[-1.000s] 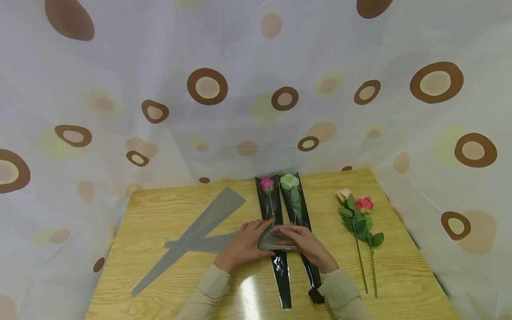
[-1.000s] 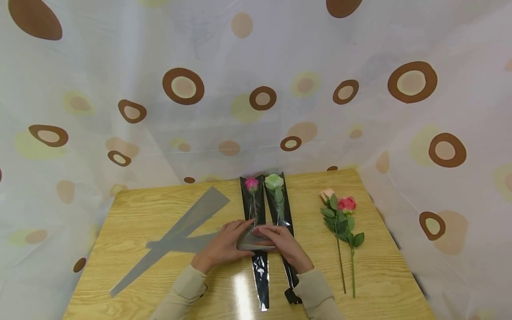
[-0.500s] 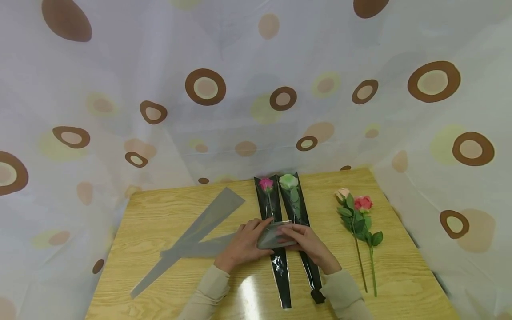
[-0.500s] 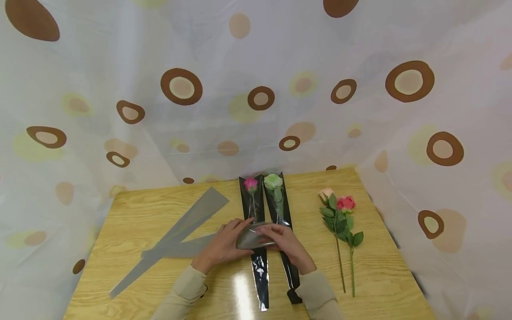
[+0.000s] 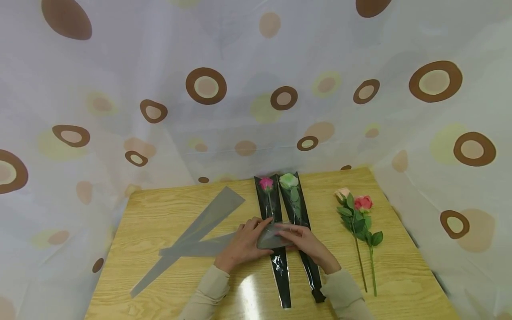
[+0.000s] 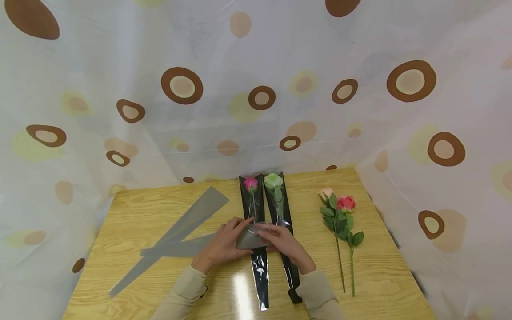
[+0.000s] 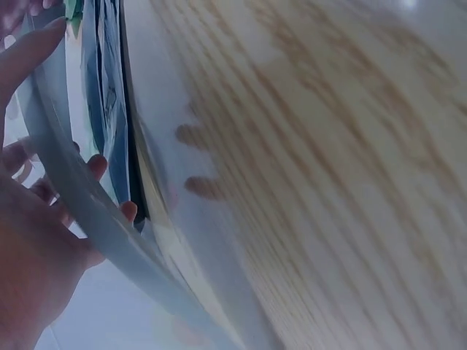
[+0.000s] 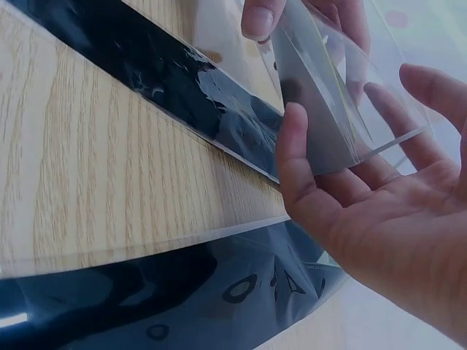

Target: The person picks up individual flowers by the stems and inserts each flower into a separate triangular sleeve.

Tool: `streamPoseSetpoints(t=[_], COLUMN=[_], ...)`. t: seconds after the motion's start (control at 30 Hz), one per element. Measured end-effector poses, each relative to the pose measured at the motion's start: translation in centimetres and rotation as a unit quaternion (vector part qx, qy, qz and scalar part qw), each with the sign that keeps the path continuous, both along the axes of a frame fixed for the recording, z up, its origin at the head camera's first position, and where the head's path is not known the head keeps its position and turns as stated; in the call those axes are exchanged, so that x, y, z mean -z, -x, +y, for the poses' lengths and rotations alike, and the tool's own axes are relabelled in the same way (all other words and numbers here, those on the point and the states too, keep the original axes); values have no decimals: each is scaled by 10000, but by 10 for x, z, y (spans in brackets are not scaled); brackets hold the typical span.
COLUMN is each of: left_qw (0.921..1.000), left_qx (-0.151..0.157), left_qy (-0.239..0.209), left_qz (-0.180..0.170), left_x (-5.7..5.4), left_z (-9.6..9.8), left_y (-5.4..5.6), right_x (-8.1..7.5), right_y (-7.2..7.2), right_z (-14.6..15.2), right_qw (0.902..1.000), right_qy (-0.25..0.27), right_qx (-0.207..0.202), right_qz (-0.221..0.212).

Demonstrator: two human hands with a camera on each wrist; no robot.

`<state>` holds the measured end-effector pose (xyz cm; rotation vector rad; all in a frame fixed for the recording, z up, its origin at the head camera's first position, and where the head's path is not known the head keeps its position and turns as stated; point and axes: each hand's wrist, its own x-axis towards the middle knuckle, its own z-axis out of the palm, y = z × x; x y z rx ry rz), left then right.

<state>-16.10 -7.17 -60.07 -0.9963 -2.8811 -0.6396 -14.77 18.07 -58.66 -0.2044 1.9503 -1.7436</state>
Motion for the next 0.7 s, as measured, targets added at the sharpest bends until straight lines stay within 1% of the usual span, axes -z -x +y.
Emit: streamPoseSetpoints(t=[0.13, 0.23, 0.4, 0.53, 0.7], left_qw=[10000, 9996, 9983, 9983, 9989], left_qx=[-5, 35, 70, 35, 36], left_qy=[-26, -34, 82, 130, 48], left_qz=[-86, -286, -569, -560, -475], left_x=[2, 2, 1, 1, 2], left_z=[0, 2, 6, 9, 9], left_y=[0, 1, 1, 1, 2], right_x=[1, 1, 0, 0, -6], right_y=[0, 0, 0, -1, -3], right_z=[1, 2, 2, 3, 5], right_qw=[9999, 9998, 9996, 9997, 9997], right_qy=[95, 168, 242, 237, 252], right_qx=[-76, -133, -129, -94, -8], right_qz=[20, 12, -39, -34, -78])
